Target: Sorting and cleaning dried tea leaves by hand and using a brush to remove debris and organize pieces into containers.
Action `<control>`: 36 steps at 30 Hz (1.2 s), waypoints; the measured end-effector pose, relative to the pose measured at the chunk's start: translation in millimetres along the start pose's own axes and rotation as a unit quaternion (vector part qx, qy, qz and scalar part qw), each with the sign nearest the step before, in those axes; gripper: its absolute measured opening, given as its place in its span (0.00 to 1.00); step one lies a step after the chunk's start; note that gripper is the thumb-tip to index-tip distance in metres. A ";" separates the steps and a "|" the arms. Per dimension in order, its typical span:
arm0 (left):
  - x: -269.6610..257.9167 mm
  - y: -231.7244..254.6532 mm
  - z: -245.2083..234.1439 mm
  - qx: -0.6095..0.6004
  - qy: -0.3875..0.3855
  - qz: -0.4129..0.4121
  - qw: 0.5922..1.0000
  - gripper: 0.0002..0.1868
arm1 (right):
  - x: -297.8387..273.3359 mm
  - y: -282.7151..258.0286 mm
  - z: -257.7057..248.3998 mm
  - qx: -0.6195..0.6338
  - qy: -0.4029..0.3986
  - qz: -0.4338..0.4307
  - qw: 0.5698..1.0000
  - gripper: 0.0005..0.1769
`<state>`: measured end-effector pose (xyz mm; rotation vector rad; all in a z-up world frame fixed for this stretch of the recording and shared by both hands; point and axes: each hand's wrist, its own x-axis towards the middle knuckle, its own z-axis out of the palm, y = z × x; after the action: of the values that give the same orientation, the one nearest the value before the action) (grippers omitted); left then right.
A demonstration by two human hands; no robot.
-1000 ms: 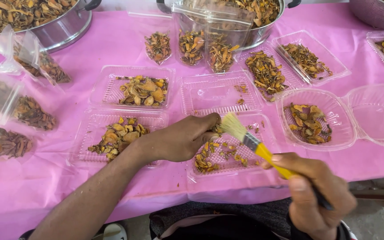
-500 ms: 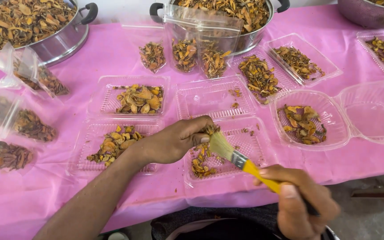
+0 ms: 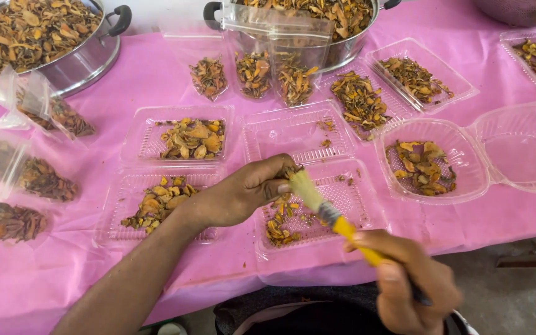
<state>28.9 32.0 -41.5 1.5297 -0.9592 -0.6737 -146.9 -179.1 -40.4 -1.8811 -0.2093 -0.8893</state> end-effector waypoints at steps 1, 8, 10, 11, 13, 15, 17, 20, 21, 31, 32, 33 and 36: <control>0.1 -0.6 -0.5 -0.011 0.011 -0.004 1.000 0.16 | -1.4 6.6 0.2 0.023 -0.052 -0.030 0.998 0.19; -1.4 0.1 1.0 0.015 0.032 -0.031 0.999 0.19 | -4.5 -31.9 -7.8 -0.078 -0.023 0.083 0.993 0.20; -0.5 -4.7 1.1 -0.003 0.023 -0.010 1.000 0.15 | -10.7 -8.0 -3.5 0.021 -0.073 -0.014 0.997 0.18; -0.4 -3.4 0.6 -0.001 0.021 -0.008 1.000 0.15 | -10.6 -1.8 -3.9 0.020 -0.071 -0.016 0.997 0.18; -2.9 -2.1 0.0 0.013 0.027 -0.013 0.999 0.15 | -10.8 10.6 -4.2 0.041 -0.094 0.005 0.995 0.12; -1.0 -1.4 -1.3 -0.001 0.019 -0.009 1.000 0.16 | -9.6 -0.1 -3.8 0.011 -0.033 0.018 0.999 0.15; -1.5 -1.3 0.2 -0.017 0.010 -0.007 1.000 0.17 | -13.0 0.0 -3.1 -0.020 0.028 0.035 0.999 0.19; -0.8 1.6 0.4 -0.004 0.005 -0.016 1.000 0.14 | -16.7 16.5 -0.6 -0.020 0.027 -0.030 0.999 0.20; -1.5 0.8 0.0 -0.008 0.015 -0.020 1.000 0.15 | -16.4 21.8 0.6 0.036 -0.025 -0.035 0.998 0.18; 5.7 4.0 3.3 0.038 0.024 -0.019 0.999 0.17 | -17.0 44.9 -12.9 0.053 -0.130 -0.065 0.988 0.17; 12.3 11.2 6.0 0.040 0.023 -0.019 0.999 0.17 | -15.5 47.3 -12.3 0.054 -0.128 -0.067 0.988 0.17; 17.9 17.0 10.4 0.065 0.021 -0.037 0.997 0.12 | -16.1 48.9 -12.2 0.059 -0.142 -0.049 0.987 0.15; 47.2 48.9 31.0 0.162 0.005 -0.090 0.983 0.09 | -18.1 52.1 -11.2 0.065 -0.144 -0.023 0.987 0.14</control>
<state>16.5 -25.1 5.0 1.9225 -0.9632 -0.6579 -139.0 -209.4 -87.2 -1.8834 -0.4769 -0.6138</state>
